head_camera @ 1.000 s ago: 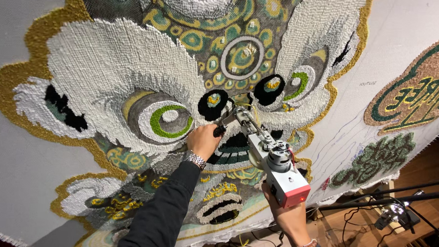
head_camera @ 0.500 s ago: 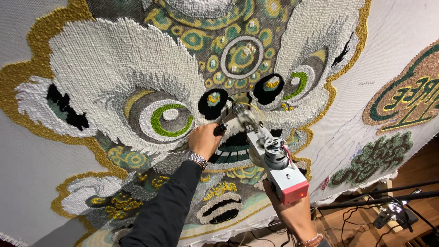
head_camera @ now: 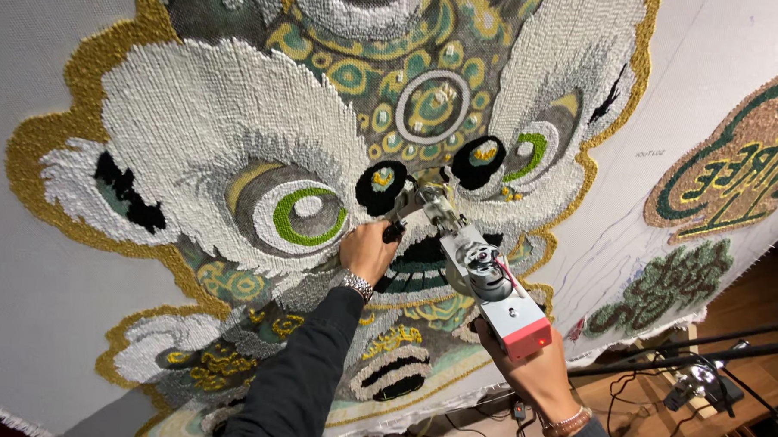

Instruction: The person uses a tufting gun to apply yarn into a stretched fabric canvas, creating a detailed design of a stylized lion head. The person holds the gun with the right hand and guides the yarn with the left hand while working on the eye and facial details.

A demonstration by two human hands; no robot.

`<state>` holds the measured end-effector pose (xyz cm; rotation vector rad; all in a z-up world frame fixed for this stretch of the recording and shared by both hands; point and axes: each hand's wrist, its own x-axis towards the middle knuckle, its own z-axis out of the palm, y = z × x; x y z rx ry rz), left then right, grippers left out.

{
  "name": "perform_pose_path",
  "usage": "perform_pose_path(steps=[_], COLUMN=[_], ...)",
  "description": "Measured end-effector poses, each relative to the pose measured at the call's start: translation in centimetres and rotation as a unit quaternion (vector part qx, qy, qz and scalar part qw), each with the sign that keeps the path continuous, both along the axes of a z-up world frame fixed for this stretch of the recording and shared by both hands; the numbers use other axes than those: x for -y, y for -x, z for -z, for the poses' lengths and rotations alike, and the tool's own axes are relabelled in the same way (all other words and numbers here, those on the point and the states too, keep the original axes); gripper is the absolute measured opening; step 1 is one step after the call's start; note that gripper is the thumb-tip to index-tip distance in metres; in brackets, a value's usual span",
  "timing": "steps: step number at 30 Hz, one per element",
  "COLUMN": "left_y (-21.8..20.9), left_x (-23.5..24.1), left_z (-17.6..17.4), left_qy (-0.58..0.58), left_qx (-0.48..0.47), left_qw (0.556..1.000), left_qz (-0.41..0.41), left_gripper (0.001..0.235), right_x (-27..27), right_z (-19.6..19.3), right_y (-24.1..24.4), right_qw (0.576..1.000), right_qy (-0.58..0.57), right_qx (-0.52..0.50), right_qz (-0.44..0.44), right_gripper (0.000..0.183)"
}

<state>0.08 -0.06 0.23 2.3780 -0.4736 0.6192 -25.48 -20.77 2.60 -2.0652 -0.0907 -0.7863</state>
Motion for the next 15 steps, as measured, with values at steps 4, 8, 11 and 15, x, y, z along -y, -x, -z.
perform_pose_path(steps=[4,8,11,15], left_y=[0.7,0.5,0.0,-0.4], left_x=[0.1,-0.1,0.0,0.3], left_z=[-0.3,-0.4,-0.1,0.5], left_qy=[-0.004,0.005,0.011,0.017], left_qx=[-0.040,0.038,0.062,0.016], left_qw=[0.999,0.999,0.998,1.000], left_qz=[-0.010,-0.007,-0.015,-0.008], left_gripper=[0.029,0.027,0.027,0.024], right_x=[0.1,0.0,0.4,0.8], right_z=[-0.6,-1.0,-1.3,-1.6], right_y=[0.2,0.2,-0.1,-0.1], right_qw=[0.999,0.999,0.999,0.996], right_qy=[0.030,0.029,0.041,0.080], right_qx=[-0.021,-0.026,-0.033,-0.026], right_qz=[0.020,0.018,0.010,0.004], right_gripper=[0.027,0.026,0.026,0.022])
